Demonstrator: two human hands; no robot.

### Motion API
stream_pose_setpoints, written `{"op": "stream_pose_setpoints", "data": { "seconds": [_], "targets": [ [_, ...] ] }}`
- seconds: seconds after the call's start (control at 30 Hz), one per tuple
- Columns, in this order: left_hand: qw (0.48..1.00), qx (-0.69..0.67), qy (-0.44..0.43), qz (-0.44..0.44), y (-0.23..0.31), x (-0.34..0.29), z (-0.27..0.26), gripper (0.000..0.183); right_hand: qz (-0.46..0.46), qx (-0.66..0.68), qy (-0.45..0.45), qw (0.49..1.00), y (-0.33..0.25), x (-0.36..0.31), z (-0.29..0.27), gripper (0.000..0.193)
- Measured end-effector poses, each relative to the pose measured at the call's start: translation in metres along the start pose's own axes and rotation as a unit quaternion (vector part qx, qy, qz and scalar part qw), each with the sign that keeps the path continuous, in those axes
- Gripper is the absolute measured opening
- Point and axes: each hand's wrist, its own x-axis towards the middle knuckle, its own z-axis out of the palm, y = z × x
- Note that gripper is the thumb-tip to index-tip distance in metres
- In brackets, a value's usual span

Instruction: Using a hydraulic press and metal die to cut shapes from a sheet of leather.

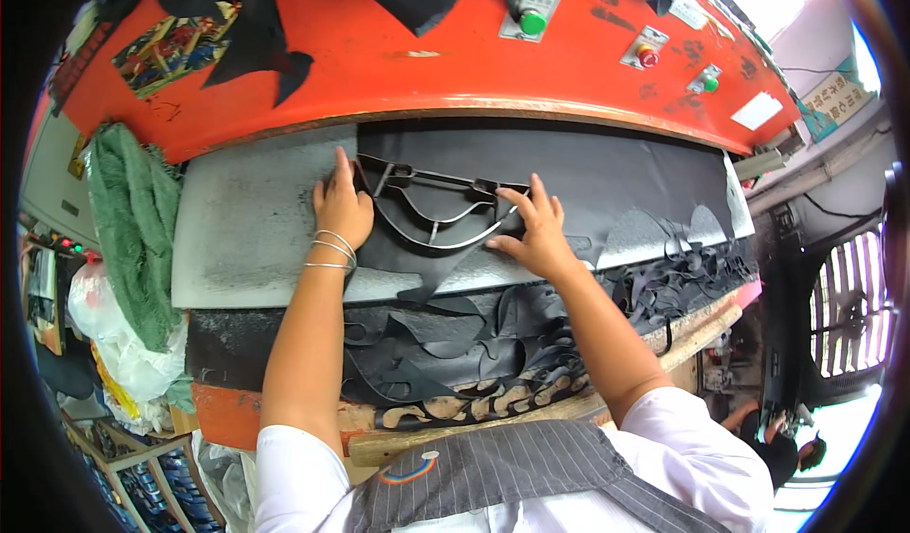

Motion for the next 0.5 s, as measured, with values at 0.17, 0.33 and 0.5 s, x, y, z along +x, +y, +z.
{"op": "stream_pose_setpoints", "data": {
  "seconds": [0.17, 0.33, 0.5],
  "targets": [
    [0.998, -0.033, -0.054, -0.010, 0.005, 0.005, 0.003, 0.078, 0.020, 0.048, 0.075, 0.996, 0.010, -0.005, 0.013, 0.059],
    [0.997, -0.037, -0.072, 0.010, 0.003, 0.008, -0.003, 0.078, 0.008, 0.058, 0.097, 0.993, 0.015, 0.000, 0.012, 0.053],
    [0.996, -0.022, -0.081, 0.026, 0.004, 0.010, -0.007, 0.078, 0.000, 0.066, 0.109, 0.992, 0.018, 0.001, 0.012, 0.053]
  ]
}}
